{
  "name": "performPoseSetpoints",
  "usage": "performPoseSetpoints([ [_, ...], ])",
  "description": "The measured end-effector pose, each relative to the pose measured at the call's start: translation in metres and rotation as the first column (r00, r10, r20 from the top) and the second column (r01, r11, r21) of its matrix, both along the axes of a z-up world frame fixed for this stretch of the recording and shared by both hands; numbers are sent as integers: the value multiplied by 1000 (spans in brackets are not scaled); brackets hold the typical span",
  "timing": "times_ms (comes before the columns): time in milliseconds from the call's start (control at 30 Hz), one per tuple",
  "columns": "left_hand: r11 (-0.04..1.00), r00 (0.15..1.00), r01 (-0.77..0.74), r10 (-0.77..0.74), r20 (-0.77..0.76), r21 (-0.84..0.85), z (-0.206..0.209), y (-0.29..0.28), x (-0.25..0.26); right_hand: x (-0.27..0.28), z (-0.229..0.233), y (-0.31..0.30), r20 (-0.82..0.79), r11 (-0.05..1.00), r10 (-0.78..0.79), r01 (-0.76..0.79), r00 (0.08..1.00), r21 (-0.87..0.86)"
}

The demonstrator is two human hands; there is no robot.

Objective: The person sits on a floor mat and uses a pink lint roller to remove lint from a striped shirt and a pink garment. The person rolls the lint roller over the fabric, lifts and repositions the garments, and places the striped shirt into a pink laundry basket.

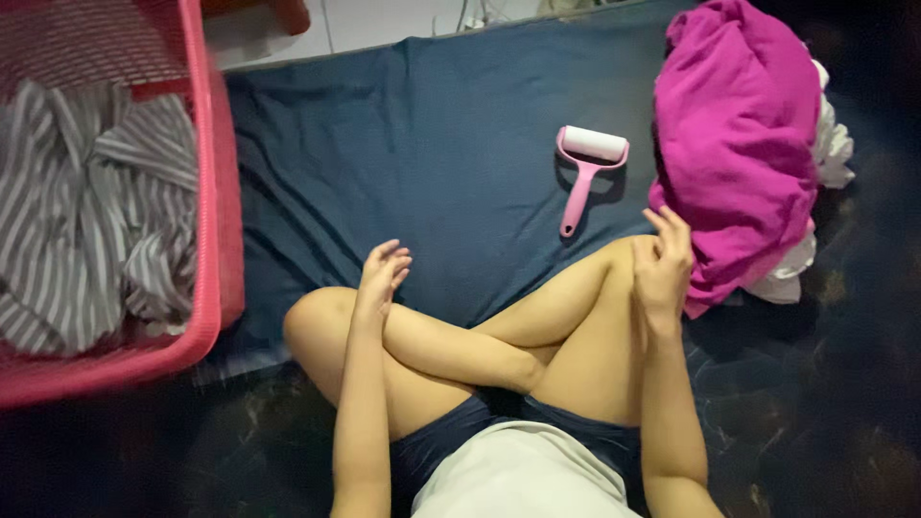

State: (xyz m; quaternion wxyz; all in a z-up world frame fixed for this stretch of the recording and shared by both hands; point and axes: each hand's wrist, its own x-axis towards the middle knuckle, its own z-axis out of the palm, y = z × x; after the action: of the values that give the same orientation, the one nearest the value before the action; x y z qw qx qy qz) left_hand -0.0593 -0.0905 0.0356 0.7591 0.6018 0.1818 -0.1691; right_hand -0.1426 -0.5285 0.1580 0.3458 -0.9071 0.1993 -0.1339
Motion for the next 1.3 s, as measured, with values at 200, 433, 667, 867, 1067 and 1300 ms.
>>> performPoseSetpoints([
  [200, 983, 999, 38, -32, -38, 178, -30, -5, 6, 45, -97, -105, 230, 923, -132, 204, 964, -327],
  [433, 920, 986, 162, -138, -92, 357, -40, -18, 17, 76, -143, -154, 165, 893, -367, 396, 915, -211],
  [667, 902, 976, 218, -193, -102, 372, -37, -23, 19, 71, -81, -148, 543, 879, -403, 476, 737, 6],
  [867, 925, 966, 252, -223, -133, 284, -6, -32, 22, 96, 15, -73, 714, 851, -489, 94, 502, 516],
  [1067, 917, 944, 323, -296, -144, 236, 15, -43, 22, 78, 29, 47, 585, 935, 179, -323, 791, 150],
  [1300, 912, 946, 321, -297, -126, 256, 17, -40, 15, 43, -17, 57, 386, 968, 237, -249, 891, -20],
])
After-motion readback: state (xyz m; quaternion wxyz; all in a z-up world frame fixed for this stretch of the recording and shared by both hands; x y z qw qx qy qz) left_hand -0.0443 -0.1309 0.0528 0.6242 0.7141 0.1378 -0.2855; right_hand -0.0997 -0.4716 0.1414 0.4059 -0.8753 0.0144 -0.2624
